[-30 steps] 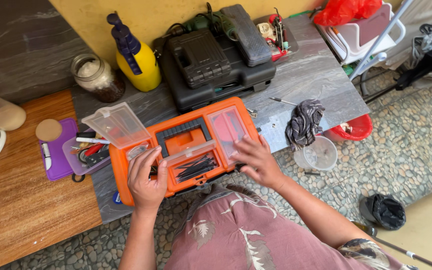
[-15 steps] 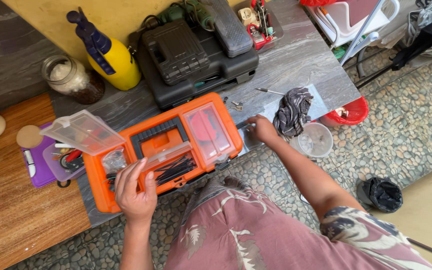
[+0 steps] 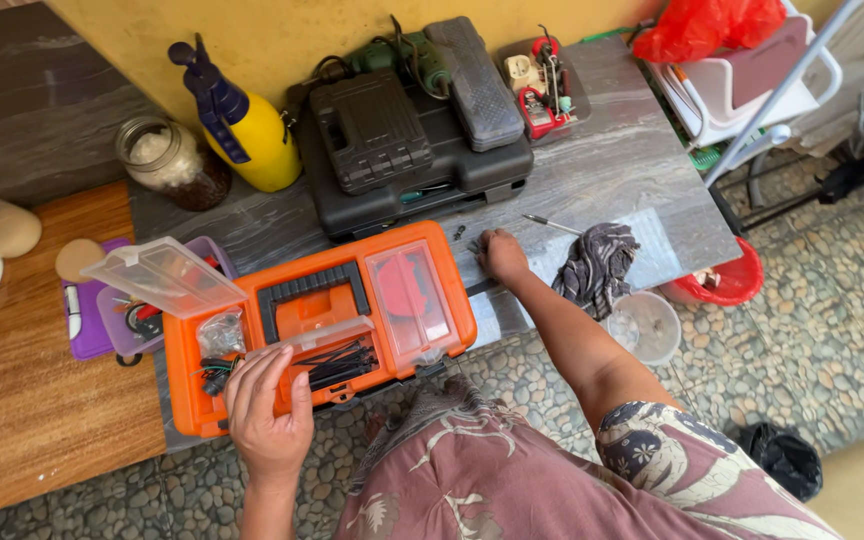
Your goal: The person opens an orange toolbox, wipes its interior with a cloth, and places small items such as zip ties and a black rectangular object inside. They then close the toolbox, wipe its exterior, and move it to a shelf. Next, they open a purple container, arrange items inside, close it, and place it on the shelf.
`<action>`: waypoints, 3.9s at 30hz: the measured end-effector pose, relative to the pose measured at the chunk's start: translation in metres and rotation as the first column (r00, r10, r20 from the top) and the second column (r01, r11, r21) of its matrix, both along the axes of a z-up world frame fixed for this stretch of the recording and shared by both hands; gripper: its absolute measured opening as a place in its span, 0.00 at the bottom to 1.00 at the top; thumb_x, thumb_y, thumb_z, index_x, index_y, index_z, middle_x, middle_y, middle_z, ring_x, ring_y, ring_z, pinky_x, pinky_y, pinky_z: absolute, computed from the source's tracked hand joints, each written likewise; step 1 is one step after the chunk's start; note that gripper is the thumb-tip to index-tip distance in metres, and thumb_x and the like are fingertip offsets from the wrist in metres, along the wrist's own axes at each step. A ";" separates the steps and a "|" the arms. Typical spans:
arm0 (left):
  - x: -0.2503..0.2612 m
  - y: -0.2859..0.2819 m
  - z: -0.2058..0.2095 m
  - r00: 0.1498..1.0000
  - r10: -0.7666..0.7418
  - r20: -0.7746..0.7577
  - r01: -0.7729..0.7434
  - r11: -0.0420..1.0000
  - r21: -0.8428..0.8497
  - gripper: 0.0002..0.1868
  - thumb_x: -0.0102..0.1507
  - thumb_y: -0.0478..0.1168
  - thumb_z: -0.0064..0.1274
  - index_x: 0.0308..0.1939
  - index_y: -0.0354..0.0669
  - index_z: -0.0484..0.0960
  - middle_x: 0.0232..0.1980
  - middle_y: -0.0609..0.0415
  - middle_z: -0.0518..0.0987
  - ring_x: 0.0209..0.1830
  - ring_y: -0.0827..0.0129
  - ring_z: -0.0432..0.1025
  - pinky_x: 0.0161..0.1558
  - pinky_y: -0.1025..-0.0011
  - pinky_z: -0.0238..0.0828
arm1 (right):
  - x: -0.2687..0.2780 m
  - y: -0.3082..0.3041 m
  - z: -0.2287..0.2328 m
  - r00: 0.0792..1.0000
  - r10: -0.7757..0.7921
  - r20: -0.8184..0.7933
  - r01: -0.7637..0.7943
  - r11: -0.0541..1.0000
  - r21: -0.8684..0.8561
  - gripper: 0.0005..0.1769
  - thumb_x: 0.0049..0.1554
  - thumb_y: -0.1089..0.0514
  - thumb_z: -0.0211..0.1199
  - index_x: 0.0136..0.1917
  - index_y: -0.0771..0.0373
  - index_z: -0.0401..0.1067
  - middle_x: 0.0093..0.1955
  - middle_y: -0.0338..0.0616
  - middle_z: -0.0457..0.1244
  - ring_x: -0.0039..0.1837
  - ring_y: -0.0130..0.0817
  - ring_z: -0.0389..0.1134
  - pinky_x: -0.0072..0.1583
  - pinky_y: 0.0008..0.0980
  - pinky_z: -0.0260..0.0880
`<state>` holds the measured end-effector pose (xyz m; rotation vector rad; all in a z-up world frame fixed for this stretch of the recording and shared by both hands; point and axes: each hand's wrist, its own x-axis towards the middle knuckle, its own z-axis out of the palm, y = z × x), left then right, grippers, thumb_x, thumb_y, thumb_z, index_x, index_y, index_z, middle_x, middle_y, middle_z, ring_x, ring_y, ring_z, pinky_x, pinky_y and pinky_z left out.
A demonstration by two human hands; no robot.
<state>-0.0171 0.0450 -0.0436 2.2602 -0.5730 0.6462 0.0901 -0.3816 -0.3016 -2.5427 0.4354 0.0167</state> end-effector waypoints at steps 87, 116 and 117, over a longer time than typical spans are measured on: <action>0.021 0.040 -0.037 0.998 0.058 -0.026 -0.059 0.997 -0.058 0.16 0.71 0.47 0.53 0.58 0.43 0.82 0.64 0.49 0.74 0.70 0.51 0.65 0.72 0.54 0.62 | -0.086 -0.008 -0.019 0.969 -0.159 0.191 0.165 0.986 -0.012 0.12 0.55 0.65 0.64 0.52 0.56 0.78 0.54 0.52 0.65 0.56 0.52 0.70 0.60 0.43 0.71; -0.014 0.097 -0.051 0.959 0.281 -0.032 -0.281 0.938 -0.202 0.17 0.67 0.37 0.56 0.61 0.40 0.79 0.62 0.47 0.77 0.63 0.53 0.71 0.65 0.59 0.67 | -0.029 0.025 0.147 0.589 -0.433 0.682 0.014 0.849 0.528 0.12 0.63 0.68 0.72 0.56 0.64 0.72 0.50 0.33 0.64 0.46 0.20 0.59 0.49 0.22 0.64; -0.016 0.102 -0.054 0.953 0.299 -0.041 -0.300 0.925 -0.231 0.17 0.67 0.36 0.56 0.60 0.39 0.79 0.61 0.47 0.77 0.63 0.53 0.72 0.64 0.59 0.68 | -0.032 0.041 0.170 0.590 -0.393 0.705 -0.088 0.837 0.540 0.12 0.65 0.69 0.72 0.57 0.64 0.71 0.52 0.34 0.65 0.47 0.20 0.60 0.50 0.22 0.64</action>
